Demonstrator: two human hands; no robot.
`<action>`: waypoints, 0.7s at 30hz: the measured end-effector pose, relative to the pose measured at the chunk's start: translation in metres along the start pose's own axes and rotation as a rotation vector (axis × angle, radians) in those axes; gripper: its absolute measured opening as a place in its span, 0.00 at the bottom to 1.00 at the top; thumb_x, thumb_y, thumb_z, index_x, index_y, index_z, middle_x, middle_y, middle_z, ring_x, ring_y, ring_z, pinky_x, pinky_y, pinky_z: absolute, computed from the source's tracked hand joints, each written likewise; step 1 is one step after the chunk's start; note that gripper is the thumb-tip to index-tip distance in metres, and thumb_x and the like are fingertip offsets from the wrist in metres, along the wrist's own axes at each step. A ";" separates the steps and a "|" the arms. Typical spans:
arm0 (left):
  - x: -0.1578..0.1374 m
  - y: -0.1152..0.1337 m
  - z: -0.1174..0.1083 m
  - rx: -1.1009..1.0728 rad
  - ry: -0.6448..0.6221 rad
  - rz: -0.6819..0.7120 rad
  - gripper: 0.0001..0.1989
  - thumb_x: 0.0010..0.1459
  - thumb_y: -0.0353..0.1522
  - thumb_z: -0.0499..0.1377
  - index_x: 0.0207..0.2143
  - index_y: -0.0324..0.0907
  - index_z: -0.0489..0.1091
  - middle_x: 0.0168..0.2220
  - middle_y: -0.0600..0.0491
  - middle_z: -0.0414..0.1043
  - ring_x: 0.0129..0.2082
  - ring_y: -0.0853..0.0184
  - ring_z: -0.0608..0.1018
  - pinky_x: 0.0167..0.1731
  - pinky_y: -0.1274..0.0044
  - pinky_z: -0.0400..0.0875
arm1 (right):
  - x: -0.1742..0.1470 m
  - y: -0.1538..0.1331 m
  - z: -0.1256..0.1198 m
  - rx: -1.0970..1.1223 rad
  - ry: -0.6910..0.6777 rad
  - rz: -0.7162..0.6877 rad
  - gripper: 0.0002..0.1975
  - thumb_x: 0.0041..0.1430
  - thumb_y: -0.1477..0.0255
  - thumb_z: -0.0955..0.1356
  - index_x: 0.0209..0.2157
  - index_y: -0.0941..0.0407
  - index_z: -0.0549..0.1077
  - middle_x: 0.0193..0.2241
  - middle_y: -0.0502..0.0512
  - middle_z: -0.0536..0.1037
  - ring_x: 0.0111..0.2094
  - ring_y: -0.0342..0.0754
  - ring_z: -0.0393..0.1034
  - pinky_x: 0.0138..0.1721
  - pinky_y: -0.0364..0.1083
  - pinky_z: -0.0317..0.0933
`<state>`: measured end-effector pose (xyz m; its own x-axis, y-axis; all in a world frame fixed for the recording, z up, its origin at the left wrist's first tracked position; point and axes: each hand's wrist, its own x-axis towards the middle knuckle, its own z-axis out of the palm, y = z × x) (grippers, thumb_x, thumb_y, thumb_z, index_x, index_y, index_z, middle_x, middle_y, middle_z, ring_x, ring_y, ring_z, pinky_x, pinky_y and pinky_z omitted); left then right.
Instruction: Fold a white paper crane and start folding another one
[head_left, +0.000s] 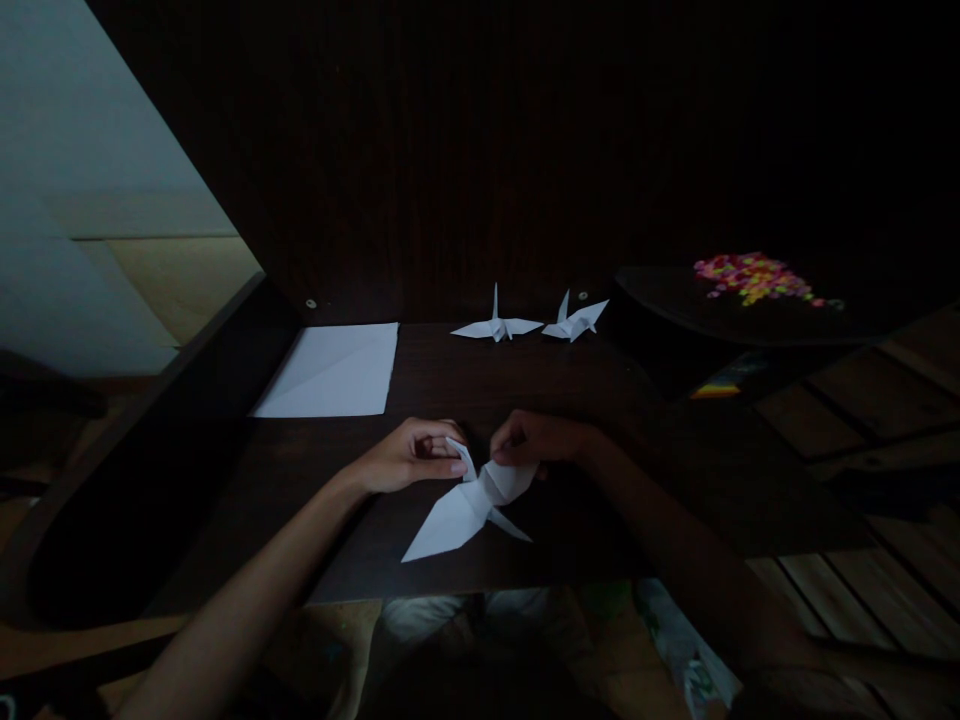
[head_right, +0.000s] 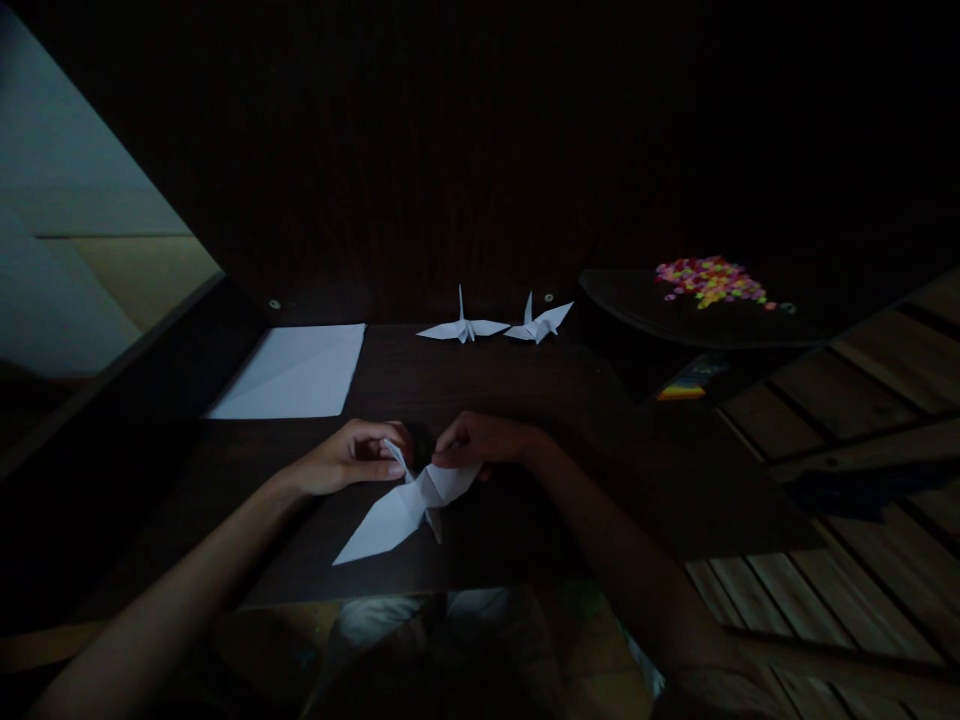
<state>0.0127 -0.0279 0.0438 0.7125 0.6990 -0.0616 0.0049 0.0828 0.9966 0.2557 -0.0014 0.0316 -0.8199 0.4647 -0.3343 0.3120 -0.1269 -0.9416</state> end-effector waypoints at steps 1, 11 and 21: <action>0.000 0.001 -0.001 -0.010 0.011 0.002 0.12 0.49 0.34 0.69 0.31 0.35 0.73 0.30 0.53 0.71 0.30 0.71 0.73 0.32 0.79 0.67 | 0.000 0.001 -0.001 0.041 0.034 -0.012 0.29 0.48 0.47 0.70 0.27 0.63 0.74 0.16 0.47 0.69 0.13 0.36 0.60 0.13 0.36 0.54; 0.003 -0.006 -0.009 0.003 0.550 0.137 0.17 0.45 0.40 0.70 0.29 0.39 0.70 0.23 0.58 0.68 0.25 0.72 0.71 0.30 0.80 0.66 | 0.016 0.004 -0.018 0.356 0.895 -0.165 0.23 0.59 0.51 0.64 0.39 0.57 0.72 0.36 0.56 0.77 0.15 0.35 0.60 0.13 0.38 0.54; 0.007 -0.012 -0.003 0.209 0.752 0.302 0.15 0.49 0.42 0.67 0.29 0.40 0.71 0.27 0.54 0.70 0.28 0.69 0.72 0.31 0.78 0.69 | 0.011 0.005 0.004 0.054 0.764 -0.627 0.19 0.46 0.59 0.75 0.35 0.56 0.74 0.37 0.54 0.71 0.21 0.36 0.60 0.19 0.40 0.54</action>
<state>0.0154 -0.0219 0.0309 0.0467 0.9637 0.2630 0.0718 -0.2658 0.9614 0.2464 -0.0007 0.0229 -0.2933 0.8994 0.3241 -0.1112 0.3046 -0.9460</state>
